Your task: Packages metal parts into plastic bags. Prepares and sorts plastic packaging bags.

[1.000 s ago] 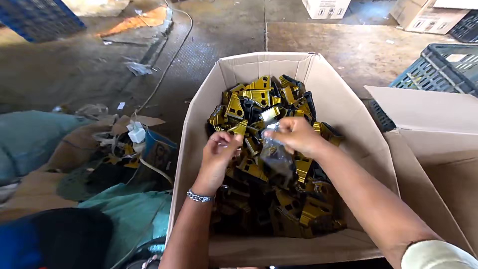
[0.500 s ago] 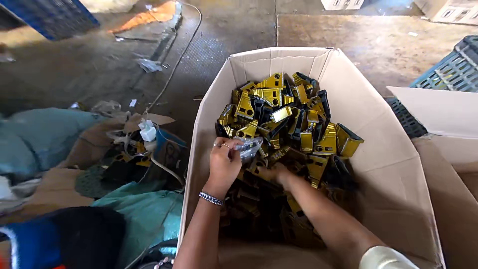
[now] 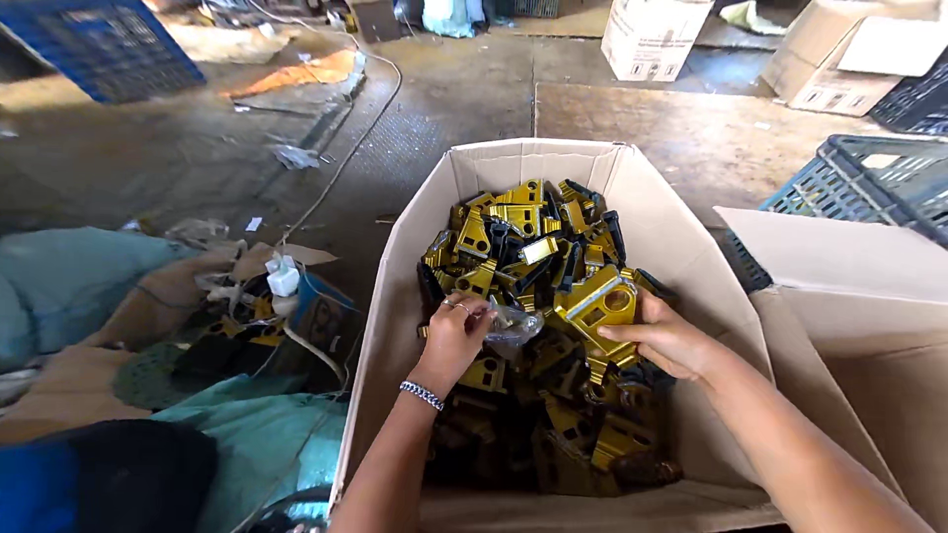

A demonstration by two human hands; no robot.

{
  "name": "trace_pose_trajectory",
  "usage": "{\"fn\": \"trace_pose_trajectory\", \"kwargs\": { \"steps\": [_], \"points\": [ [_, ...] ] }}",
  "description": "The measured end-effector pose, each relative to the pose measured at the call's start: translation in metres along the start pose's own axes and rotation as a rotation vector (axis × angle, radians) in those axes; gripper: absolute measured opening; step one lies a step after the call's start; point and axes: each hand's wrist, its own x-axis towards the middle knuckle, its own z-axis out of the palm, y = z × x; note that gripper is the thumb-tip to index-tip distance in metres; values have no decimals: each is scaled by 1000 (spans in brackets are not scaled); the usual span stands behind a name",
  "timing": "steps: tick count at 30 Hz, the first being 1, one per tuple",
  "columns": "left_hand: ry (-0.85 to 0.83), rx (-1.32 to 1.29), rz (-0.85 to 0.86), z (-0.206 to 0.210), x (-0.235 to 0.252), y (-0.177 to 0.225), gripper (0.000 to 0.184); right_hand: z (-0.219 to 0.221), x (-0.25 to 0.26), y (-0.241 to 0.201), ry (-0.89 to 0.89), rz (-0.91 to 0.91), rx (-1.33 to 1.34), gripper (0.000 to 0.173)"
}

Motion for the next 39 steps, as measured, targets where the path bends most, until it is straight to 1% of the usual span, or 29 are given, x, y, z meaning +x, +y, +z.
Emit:
{"fn": "trace_pose_trajectory", "kwargs": {
  "steps": [2,3,6,7,8,9,11,12,13,14,15,16,17,18,19,20,22,23,25,27,28,30,31,33,35,36,37,38,39],
  "points": [
    [-61,-8,16,7,-3,10,18,10,-5,-6,-45,-19,40,67],
    [-73,-6,19,9,-5,16,19,15,-7,-6,-51,-15,16,67],
    [-45,-2,28,16,-9,29,20,22,-12,-5,34,-29,-100,72],
    [-45,-11,13,16,-9,33,22,23,-14,-6,57,-42,-139,75],
    [-61,-39,-28,17,-10,38,24,22,-16,-7,41,-39,-189,77],
    [-88,-92,-95,17,-10,44,26,23,-17,-8,-6,-14,-245,78],
    [-175,-305,-329,13,-9,58,25,31,-11,-8,-78,36,-367,79],
    [-194,-468,-480,12,-8,66,21,37,-6,-5,-61,-3,-454,74],
    [-184,-659,-633,10,-5,73,17,43,-1,-1,-14,-93,-587,65],
    [-149,-829,-756,8,-1,77,14,49,5,4,32,-205,-777,54],
    [-106,-963,-839,7,1,81,13,55,10,8,22,-267,-975,46],
    [-75,-1056,-884,4,2,82,14,65,13,12,-33,-268,-1122,44],
    [-58,-1084,-899,2,1,83,14,75,16,14,-107,-195,-1210,50],
    [-55,-1046,-887,2,1,82,14,83,20,15,-156,-104,-1239,56],
    [-78,-954,-846,3,-1,82,12,87,26,17,-156,-36,-1199,62],
    [-131,-837,-763,4,-3,82,11,88,33,20,-115,4,-1106,67],
    [-215,-548,-530,12,-7,78,22,89,47,19,-22,103,-936,78],
    [-222,-440,-435,16,-8,74,26,87,52,19,-11,150,-863,80],
    [-141,-331,-359,17,-8,61,25,79,52,24,-31,188,-598,80],
    [-52,-381,-399,13,-6,53,22,70,46,25,-67,159,-309,68],
    [-54,-434,-409,12,-7,57,21,67,43,26,-57,131,-227,60],
    [-123,-505,-298,18,-16,76,18,66,40,32,-1,96,-138,54],
    [-177,-531,-240,22,-19,85,19,65,39,34,1,96,-111,57],
    [-276,-611,-221,18,-20,90,20,60,36,34,-26,127,-57,61],
    [-286,-720,-234,6,-15,81,17,51,28,25,17,162,-13,51],
    [-226,-764,-250,0,-10,75,15,44,22,19,61,123,35,44],
    [-130,-792,-291,-7,-6,69,15,33,14,14,85,31,152,35],
    [-18,-794,-360,-14,0,62,15,15,6,16,47,-121,360,25],
    [85,-754,-435,-21,5,54,20,-4,3,23,-82,-328,630,19]
  ]
}}
